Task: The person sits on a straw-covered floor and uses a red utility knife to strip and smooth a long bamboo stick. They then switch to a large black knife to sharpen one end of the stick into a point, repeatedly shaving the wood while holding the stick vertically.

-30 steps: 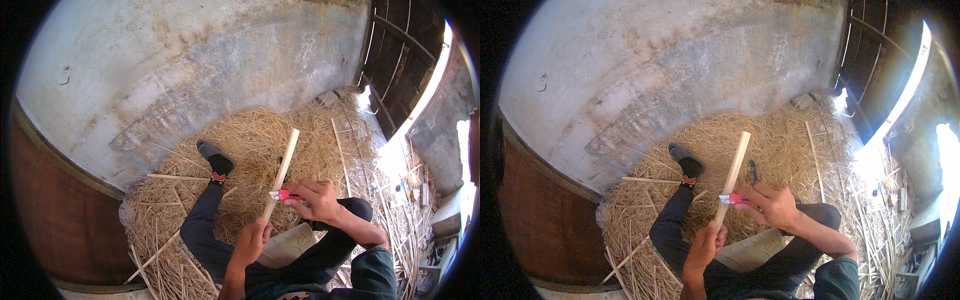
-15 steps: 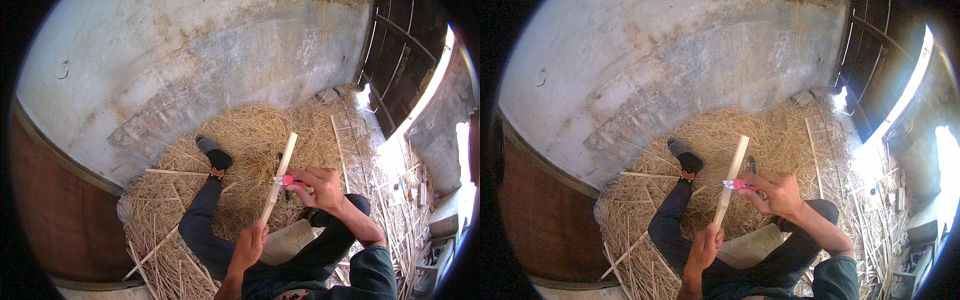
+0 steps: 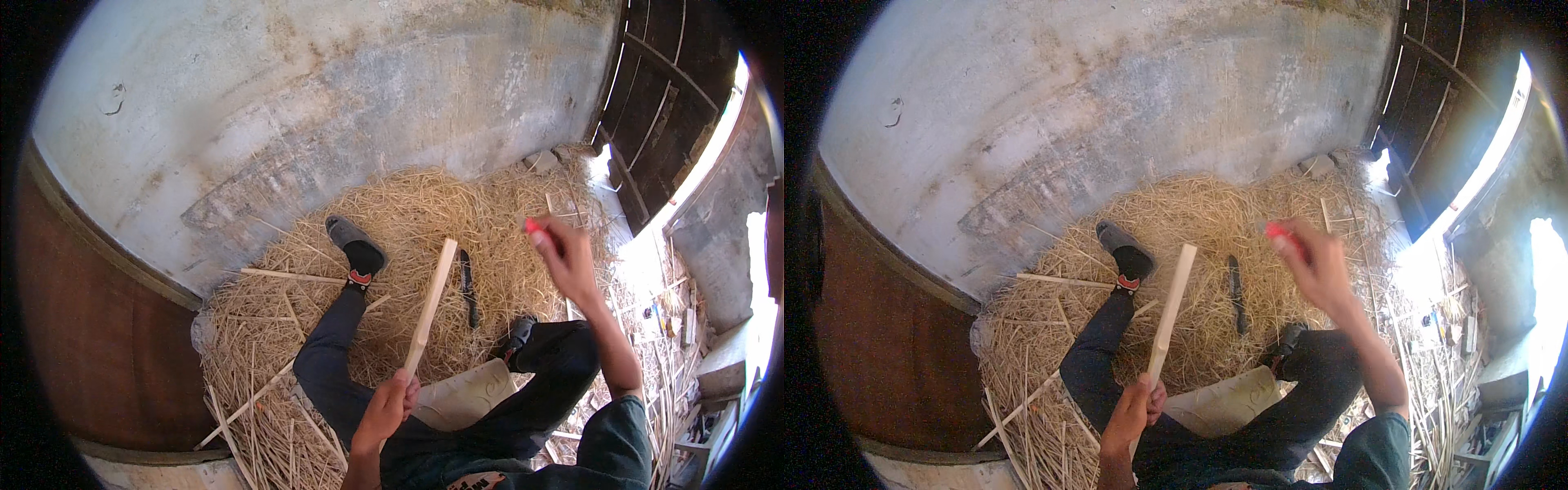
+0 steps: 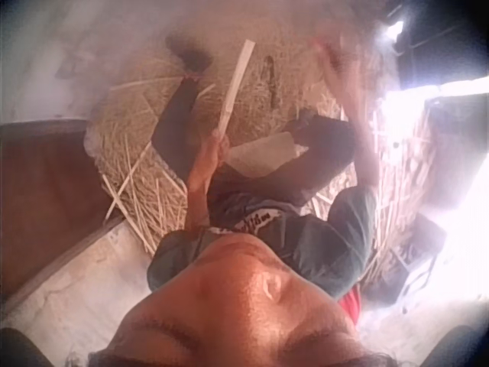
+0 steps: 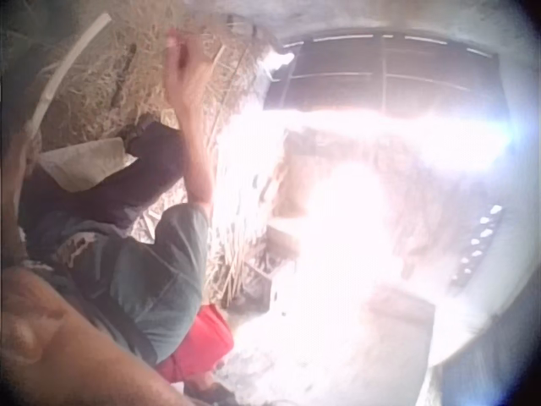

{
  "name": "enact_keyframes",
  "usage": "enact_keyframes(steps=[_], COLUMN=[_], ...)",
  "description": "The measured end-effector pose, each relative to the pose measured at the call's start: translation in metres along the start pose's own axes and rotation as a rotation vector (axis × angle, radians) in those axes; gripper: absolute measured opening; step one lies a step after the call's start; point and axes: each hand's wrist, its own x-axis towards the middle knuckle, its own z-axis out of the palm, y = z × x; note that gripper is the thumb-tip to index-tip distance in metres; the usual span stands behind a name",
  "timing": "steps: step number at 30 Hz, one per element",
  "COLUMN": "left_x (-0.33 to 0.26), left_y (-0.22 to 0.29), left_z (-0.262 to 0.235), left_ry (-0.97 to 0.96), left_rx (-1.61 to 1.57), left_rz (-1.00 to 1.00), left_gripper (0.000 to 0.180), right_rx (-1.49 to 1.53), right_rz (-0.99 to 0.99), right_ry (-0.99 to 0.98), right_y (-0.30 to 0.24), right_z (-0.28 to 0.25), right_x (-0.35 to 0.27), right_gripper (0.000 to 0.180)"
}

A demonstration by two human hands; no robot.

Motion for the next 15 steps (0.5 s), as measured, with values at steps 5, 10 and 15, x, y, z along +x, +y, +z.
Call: enact_keyframes(steps=[5,10,15], left_x=[0.009,0.012,0.012], left_y=[0.018,0.019,0.02], left_z=[0.015,0.031,0.043], left_ry=[0.017,0.121,0.234], left_rx=[0.109,0.439,0.598], left_rz=[0.205,0.405,0.452], left_gripper=[0.044,0.043,0.042], right_rx=[0.009,-0.026,-0.053], right_rz=[-0.315,-0.376,-0.428], right_ry=[-0.147,-0.151,-0.139], right_y=[-0.047,-0.053,-0.054], right_z=[0.037,0.051,0.049], right_x=[-0.031,-0.05,-0.05], right_gripper=[0.023,0.029,0.029])
